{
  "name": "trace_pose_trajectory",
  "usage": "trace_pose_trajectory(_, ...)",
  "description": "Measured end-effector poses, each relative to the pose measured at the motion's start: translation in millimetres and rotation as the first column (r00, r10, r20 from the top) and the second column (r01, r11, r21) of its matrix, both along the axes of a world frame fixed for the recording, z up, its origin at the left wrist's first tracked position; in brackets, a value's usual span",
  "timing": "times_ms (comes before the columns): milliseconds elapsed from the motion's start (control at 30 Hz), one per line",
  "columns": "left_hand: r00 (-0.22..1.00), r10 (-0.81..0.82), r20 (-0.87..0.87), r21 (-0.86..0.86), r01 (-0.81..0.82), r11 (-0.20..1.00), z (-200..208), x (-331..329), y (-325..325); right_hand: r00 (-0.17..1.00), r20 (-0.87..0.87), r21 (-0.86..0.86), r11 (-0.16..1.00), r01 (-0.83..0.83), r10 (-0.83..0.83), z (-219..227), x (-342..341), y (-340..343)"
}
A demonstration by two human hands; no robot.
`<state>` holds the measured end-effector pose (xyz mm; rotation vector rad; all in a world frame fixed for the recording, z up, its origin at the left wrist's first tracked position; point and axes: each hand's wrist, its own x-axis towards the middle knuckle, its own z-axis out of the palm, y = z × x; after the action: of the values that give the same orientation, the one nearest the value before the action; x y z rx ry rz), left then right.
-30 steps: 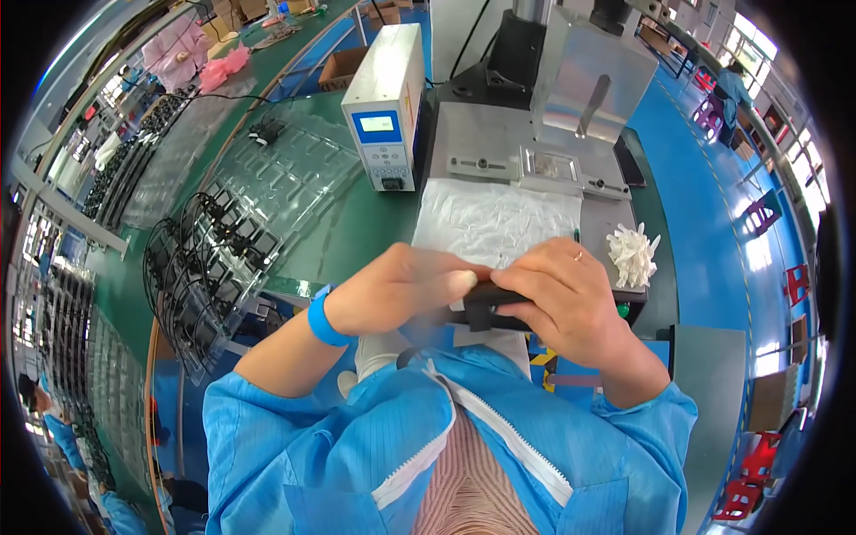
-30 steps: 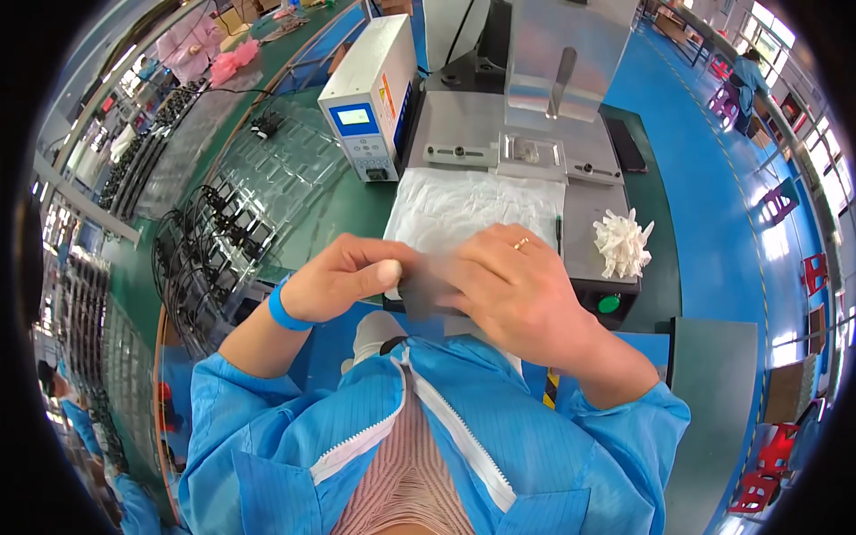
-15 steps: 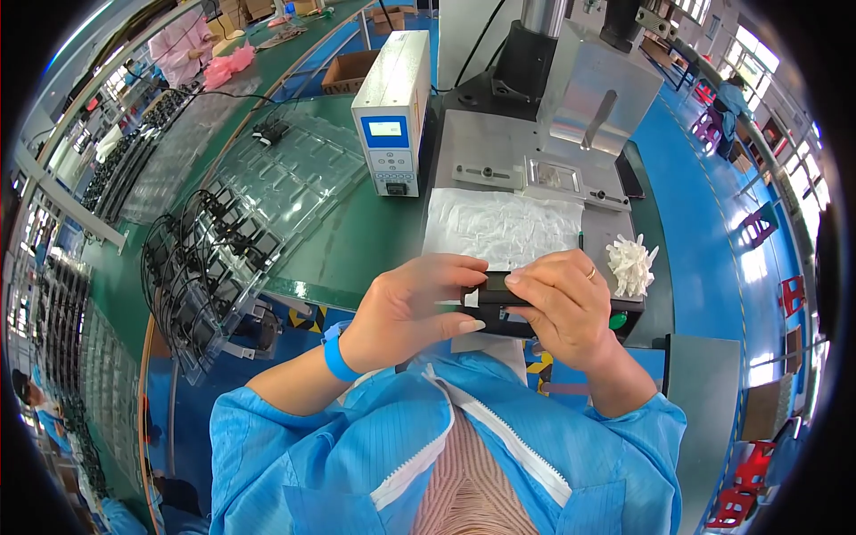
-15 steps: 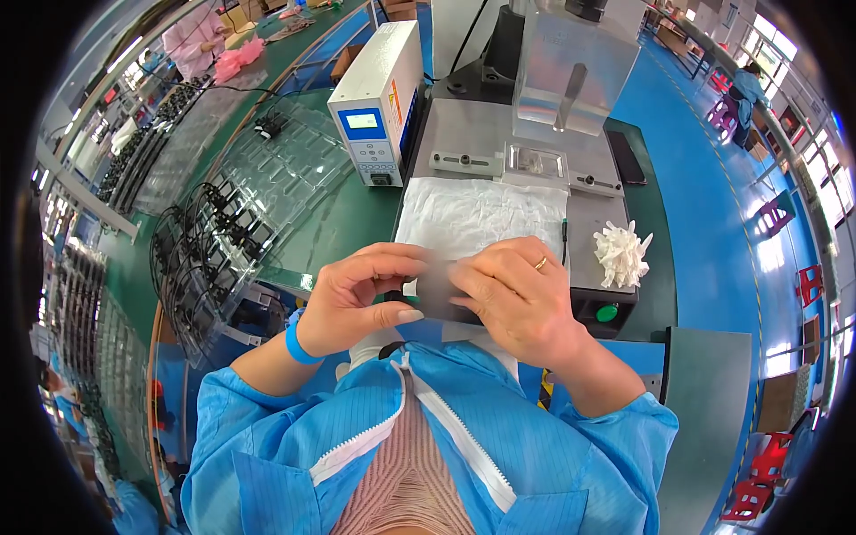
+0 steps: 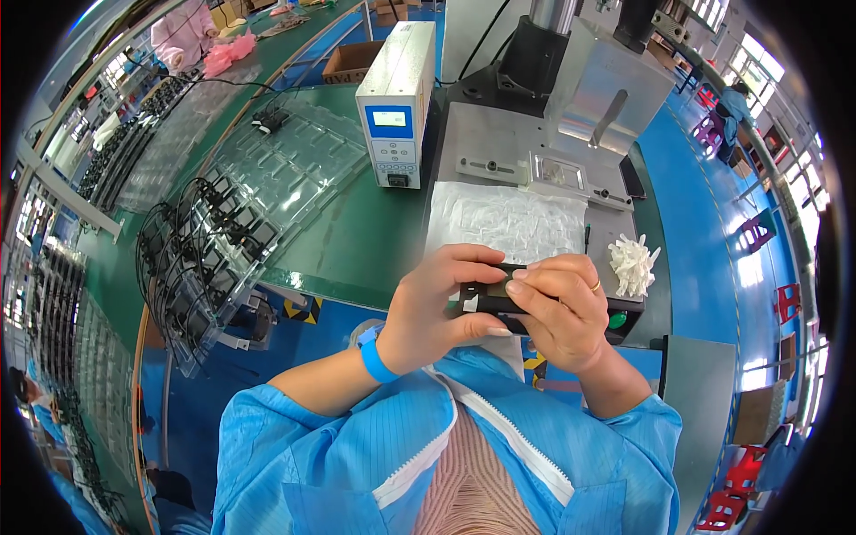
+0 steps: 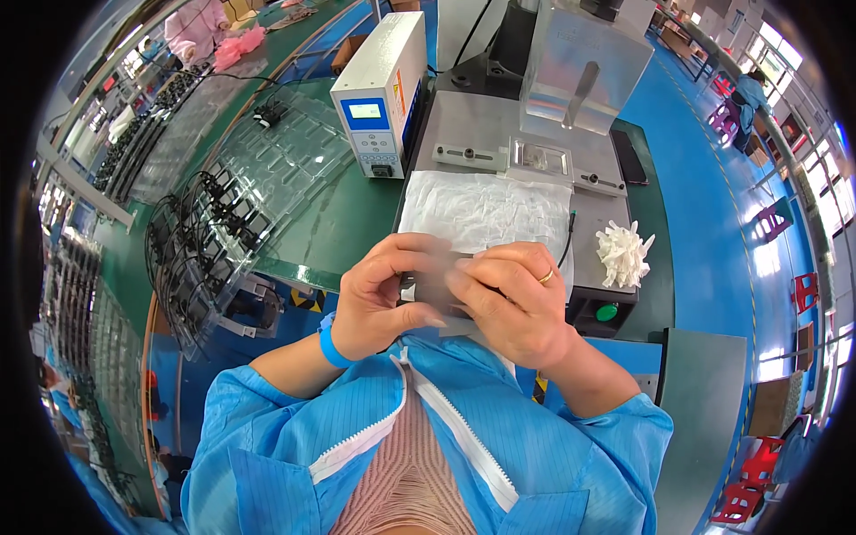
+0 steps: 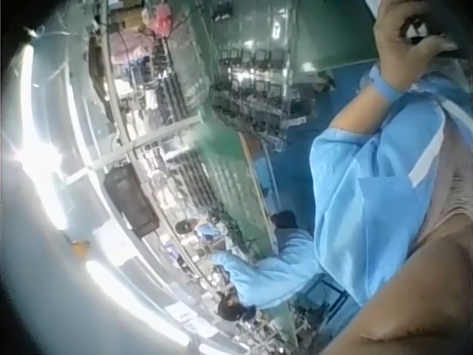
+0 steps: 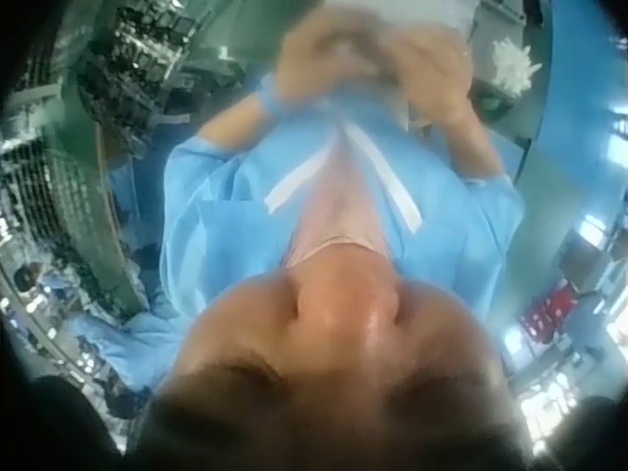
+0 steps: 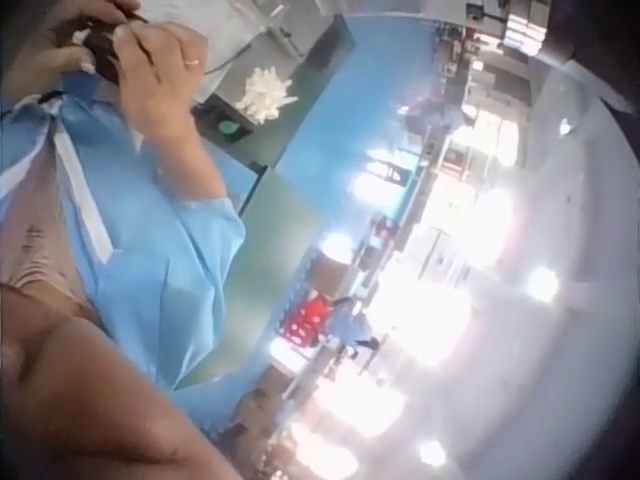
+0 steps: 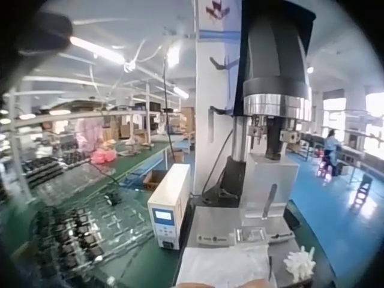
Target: The person processes electronic display devices by taking them from a tray, placing each into a press machine fixture, operating the machine using buttons, and placing the devices back onto the tray.
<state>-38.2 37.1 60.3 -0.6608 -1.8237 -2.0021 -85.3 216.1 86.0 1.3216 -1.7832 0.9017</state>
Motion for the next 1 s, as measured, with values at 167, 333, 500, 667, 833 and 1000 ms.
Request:
trace_pose_trajectory(167, 0.995, 0.075, -0.062, -0.146, -0.084, 0.986, -1, -3, -6, 0.968, 0.245, 0.134, 0.987, -0.092, 0.057, 14, 6, 3)
trace_pose_trajectory(333, 0.968, 0.151, -0.200, -0.286, -0.205, 0.936, 2, -2, -4, 0.774, 0.623, 0.054, 0.979, -0.194, 0.119, 23, 13, 7)
trace_pose_trajectory(500, 0.976, 0.171, -0.138, -0.313, -0.207, 0.927, 2, 0, -4, 0.891, 0.451, 0.196, 0.968, -0.156, 0.052, 22, 18, -1)
trace_pose_trajectory(667, 0.938, 0.206, -0.277, -0.347, -0.298, 0.889, 3, 0, -2, 0.879, 0.473, 0.184, 0.970, -0.158, 0.054, 20, 20, -5)
trace_pose_trajectory(833, 0.958, 0.174, -0.227, -0.397, -0.254, 0.882, 3, 1, -5, 0.837, 0.544, 0.187, 0.965, -0.185, 0.055, 20, 19, -4)
trace_pose_trajectory(1000, 0.968, 0.159, -0.194, -0.390, -0.225, 0.893, 1, 1, -4, 0.868, 0.492, 0.184, 0.965, -0.186, 0.074, 16, 18, -8)
